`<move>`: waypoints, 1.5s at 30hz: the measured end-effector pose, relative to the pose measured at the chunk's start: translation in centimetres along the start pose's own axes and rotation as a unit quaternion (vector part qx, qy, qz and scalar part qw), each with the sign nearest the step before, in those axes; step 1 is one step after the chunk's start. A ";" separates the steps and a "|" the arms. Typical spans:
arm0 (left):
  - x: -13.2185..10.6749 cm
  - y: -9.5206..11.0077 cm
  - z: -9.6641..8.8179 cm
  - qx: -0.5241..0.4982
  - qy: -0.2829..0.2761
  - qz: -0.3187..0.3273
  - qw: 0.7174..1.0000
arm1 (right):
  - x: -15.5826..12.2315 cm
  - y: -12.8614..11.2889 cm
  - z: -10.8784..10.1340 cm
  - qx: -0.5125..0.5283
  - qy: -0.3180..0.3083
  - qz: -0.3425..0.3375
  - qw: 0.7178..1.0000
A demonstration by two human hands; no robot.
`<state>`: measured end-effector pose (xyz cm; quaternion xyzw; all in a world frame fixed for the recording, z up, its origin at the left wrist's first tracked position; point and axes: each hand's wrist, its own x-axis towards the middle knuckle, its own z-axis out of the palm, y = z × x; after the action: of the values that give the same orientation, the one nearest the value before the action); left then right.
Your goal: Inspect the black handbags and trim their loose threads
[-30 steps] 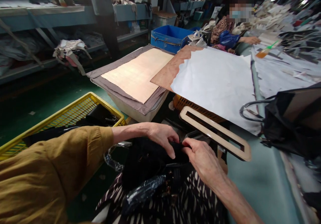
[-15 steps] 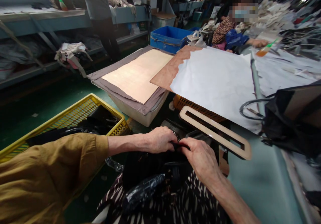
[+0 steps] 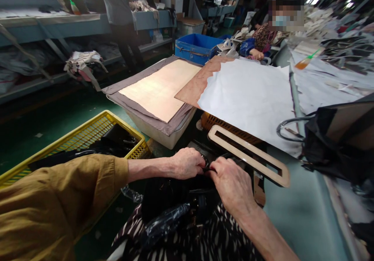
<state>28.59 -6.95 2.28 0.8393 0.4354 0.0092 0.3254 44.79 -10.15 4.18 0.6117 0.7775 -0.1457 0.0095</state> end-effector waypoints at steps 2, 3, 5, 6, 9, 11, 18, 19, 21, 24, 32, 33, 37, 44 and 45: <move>-0.4 0.1 -0.6 -0.004 -0.004 0.001 1.000 | -0.1 0.7 -0.5 0.001 -0.007 0.025 1.000; -0.7 0.1 -0.9 -0.007 -0.010 0.002 1.000 | -0.1 1.0 -0.9 0.022 -0.027 0.033 0.999; -1.1 0.3 -1.7 -0.014 -0.029 -0.002 0.999 | -0.2 1.5 -1.5 0.087 -0.079 0.026 0.993; -1.2 0.3 -2.0 -0.014 -0.039 -0.006 0.999 | -0.3 1.6 -1.7 0.108 -0.093 0.014 0.990; -1.2 0.6 -2.5 0.005 -0.057 0.006 0.998 | -0.8 1.4 -2.2 0.133 -0.092 -0.020 0.987; -0.9 1.0 -2.3 0.028 -0.058 0.052 0.997 | -1.2 1.1 -2.2 0.145 -0.081 -0.038 0.985; -0.1 2.5 -1.4 0.076 -0.044 0.094 0.992 | -1.9 1.7 -2.0 0.212 -0.048 -0.038 0.975; 0.0 2.6 -1.7 0.065 -0.034 0.085 0.994 | -1.5 1.8 -2.1 0.224 -0.043 -0.024 0.973; 0.1 2.7 -2.8 0.063 -0.015 0.066 0.996 | -0.6 1.7 -2.3 0.239 -0.022 0.004 0.971; -0.2 2.7 -5.2 0.115 0.025 0.023 0.993 | 0.4 0.6 -2.8 0.251 0.023 0.016 0.968; -1.7 2.1 -8.8 0.173 0.067 -0.059 0.981 | -1.6 -2.8 0.0 0.408 -0.025 0.024 0.912; -1.7 1.9 -8.9 0.170 0.072 -0.046 0.982 | -1.9 -2.7 0.5 0.399 -0.033 0.026 0.916; -1.5 0.4 -9.4 0.096 0.041 -0.004 0.995 | -2.7 -0.7 0.5 0.351 -0.031 0.024 0.936; -1.1 -2.0 -8.9 -0.091 -0.156 0.021 0.983 | -4.6 3.9 -2.6 0.322 -0.120 0.001 0.939; -1.0 -2.1 -8.5 -0.113 -0.171 0.023 0.978 | -4.8 4.3 -2.9 0.317 -0.135 0.001 0.939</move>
<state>23.88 -2.26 8.11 0.7960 0.3500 -0.0777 0.4877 50.55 -13.15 6.97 0.5588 0.6818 -0.4653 -0.0799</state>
